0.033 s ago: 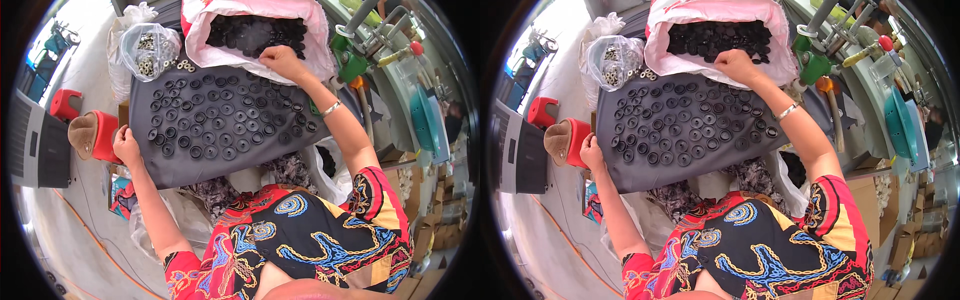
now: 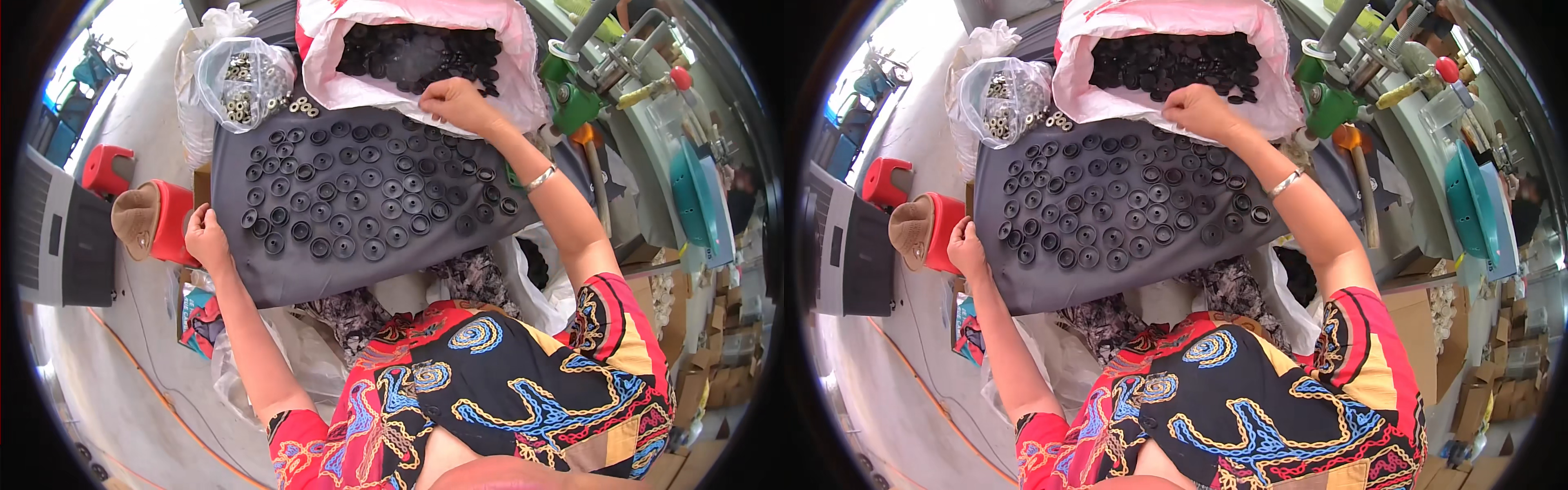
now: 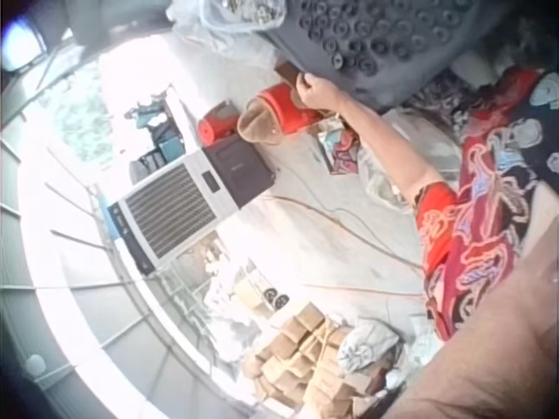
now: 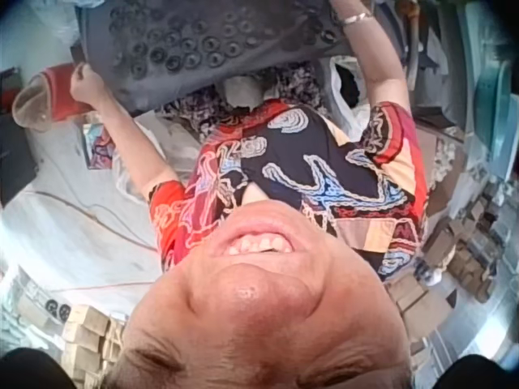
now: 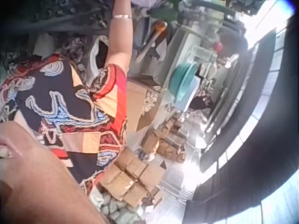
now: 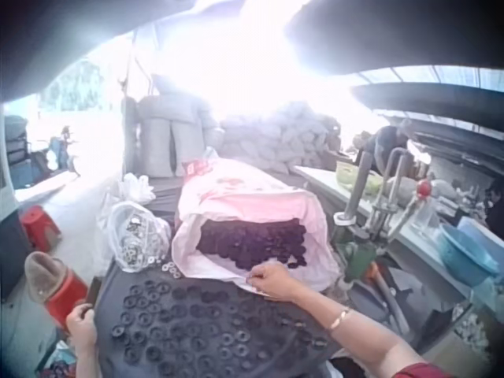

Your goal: The person uses a manual press machine to attach black buttons to a grey fabric panel. They repeatedly place a button and a metal washer into the press, operate the lever to secure them, and then arrange the finished buttons on the fabric.

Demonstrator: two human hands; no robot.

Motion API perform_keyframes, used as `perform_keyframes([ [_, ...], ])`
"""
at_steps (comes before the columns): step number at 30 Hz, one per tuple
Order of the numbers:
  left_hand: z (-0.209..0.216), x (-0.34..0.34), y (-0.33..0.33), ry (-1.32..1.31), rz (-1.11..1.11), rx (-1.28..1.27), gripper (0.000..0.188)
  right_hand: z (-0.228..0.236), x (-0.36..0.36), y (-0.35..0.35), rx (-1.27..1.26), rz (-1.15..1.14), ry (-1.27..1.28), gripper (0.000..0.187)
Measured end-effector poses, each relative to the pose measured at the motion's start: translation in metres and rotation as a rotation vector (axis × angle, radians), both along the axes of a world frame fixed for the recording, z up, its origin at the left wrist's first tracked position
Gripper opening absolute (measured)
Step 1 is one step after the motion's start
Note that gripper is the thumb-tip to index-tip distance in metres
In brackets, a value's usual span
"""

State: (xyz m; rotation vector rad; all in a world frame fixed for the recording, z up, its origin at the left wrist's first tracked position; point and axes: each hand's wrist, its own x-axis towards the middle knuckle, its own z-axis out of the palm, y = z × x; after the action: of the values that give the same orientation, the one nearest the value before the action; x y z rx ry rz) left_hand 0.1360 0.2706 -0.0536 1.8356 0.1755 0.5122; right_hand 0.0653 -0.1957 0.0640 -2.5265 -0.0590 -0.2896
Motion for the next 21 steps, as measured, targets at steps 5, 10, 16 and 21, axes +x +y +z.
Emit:
perform_keyframes([
  [5, -0.001, 0.004, 0.003, -0.036, -0.007, 0.021, 0.019, -0.024, 0.008, 0.001, -0.286, -0.052, 0.093, 0.030],
  [10, 0.003, 0.001, 0.001, -0.021, -0.008, 0.025, 0.019, -0.032, 0.013, -0.010, -0.399, -0.059, -0.068, 0.034],
  [16, -0.002, 0.004, 0.002, -0.020, -0.034, 0.022, 0.020, -0.038, 0.006, -0.014, -0.342, 0.137, 0.118, 0.042],
  [21, -0.006, 0.006, 0.008, -0.018, -0.044, 0.001, 0.020, -0.036, -0.024, -0.016, -0.287, 0.013, 0.098, 0.031],
])
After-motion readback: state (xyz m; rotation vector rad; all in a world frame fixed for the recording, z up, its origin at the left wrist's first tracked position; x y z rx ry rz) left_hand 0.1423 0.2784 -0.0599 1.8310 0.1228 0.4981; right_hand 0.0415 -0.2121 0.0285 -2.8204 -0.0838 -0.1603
